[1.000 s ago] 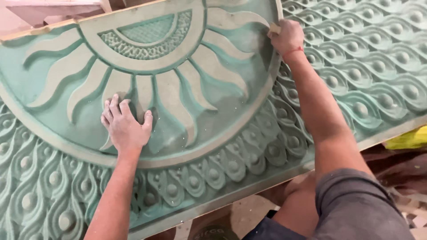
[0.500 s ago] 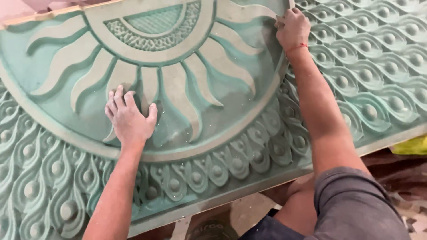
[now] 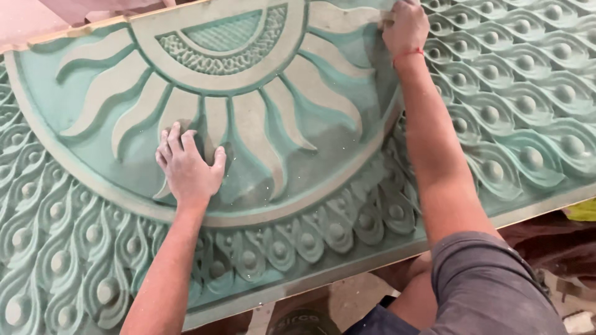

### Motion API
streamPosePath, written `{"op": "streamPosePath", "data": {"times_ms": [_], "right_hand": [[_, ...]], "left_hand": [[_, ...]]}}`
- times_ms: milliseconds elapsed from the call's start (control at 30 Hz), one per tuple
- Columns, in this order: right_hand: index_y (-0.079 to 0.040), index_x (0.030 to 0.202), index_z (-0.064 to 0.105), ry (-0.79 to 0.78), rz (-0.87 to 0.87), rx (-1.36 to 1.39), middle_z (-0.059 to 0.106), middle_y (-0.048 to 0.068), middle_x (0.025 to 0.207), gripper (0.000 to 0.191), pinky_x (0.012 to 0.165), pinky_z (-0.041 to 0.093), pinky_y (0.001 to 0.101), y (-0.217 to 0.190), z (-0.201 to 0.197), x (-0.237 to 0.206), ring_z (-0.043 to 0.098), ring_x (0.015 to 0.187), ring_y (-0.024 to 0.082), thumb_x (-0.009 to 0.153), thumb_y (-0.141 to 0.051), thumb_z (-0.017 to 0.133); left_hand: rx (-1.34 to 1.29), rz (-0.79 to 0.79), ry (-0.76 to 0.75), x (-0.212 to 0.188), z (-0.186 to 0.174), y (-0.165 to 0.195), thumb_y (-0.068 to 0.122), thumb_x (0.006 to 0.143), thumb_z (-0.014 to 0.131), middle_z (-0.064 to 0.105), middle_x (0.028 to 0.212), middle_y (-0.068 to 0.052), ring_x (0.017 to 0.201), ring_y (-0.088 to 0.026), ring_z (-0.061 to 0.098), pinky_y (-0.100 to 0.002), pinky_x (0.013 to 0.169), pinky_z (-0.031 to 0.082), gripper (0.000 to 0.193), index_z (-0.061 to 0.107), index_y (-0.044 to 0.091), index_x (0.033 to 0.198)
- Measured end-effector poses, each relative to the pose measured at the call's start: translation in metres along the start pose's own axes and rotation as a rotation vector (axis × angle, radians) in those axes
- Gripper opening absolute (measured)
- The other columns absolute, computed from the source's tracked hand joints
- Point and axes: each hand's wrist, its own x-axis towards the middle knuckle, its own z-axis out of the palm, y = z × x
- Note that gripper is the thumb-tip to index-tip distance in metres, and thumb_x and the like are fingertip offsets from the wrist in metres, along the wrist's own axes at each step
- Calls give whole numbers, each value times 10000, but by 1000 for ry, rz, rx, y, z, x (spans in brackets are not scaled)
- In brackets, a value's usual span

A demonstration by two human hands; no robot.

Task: The person carves a decorative sun and wave pattern into a large green panel using a small handheld tool. They work methodically along the edges and inner details of the sun motif, removing material to define the shapes.

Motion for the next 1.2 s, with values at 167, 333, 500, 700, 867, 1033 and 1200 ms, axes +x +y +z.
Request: {"op": "streamPosePath", "data": {"times_ms": [167,333,500,700,867,1033,1200], "right_hand": [[-58,875,746,-108,56,-69,716,186,851,297,660,552,498,12,-9,2,692,780,411,718,-253,906],[-76,861,746,-72,20,-97,738,157,903,181,702,565,485,21,0,-7,708,815,392,766,-191,848],[-111,874,760,-105,21,-102,734,146,867,96,715,552,496,16,16,0,698,817,386,866,-184,822],[-76,836,759,-99,25,-59,738,162,842,240,670,546,499,20,-11,-8,701,799,393,766,-272,879],[-84,864,764,-67,147,-54,740,175,838,251,690,559,491,4,9,5,706,782,395,793,-298,875],[-97,898,765,-55,9,-51,739,160,878,203,685,558,489,10,10,6,704,812,395,774,-234,847],[-76,903,718,-155,-90,-161,721,147,947,182,697,543,507,27,-17,-13,699,856,389,810,-196,818]], "left_hand": [[-5,10,-4,-1,1,1,398,859,774,463,1537,-217,1467,-444,356,-598,1174,260,628,580,23,1324],[19,22,-2,1,3,-4,404,876,778,460,1538,-216,1472,-440,360,-595,1184,263,624,577,18,1324],[18,16,-7,-3,3,-2,397,877,783,458,1553,-213,1472,-441,360,-593,1194,263,625,582,18,1332],[11,13,-10,-1,1,-1,396,868,787,460,1547,-214,1472,-444,354,-595,1183,266,627,580,17,1322],[34,27,-10,-1,2,-3,396,877,785,461,1538,-218,1465,-437,357,-595,1187,264,632,574,16,1334],[13,27,-3,-1,0,1,393,876,779,464,1536,-212,1470,-432,358,-590,1176,269,619,573,18,1324],[11,25,-9,1,0,0,393,871,775,465,1534,-215,1467,-433,360,-584,1181,271,621,574,11,1317]]}}
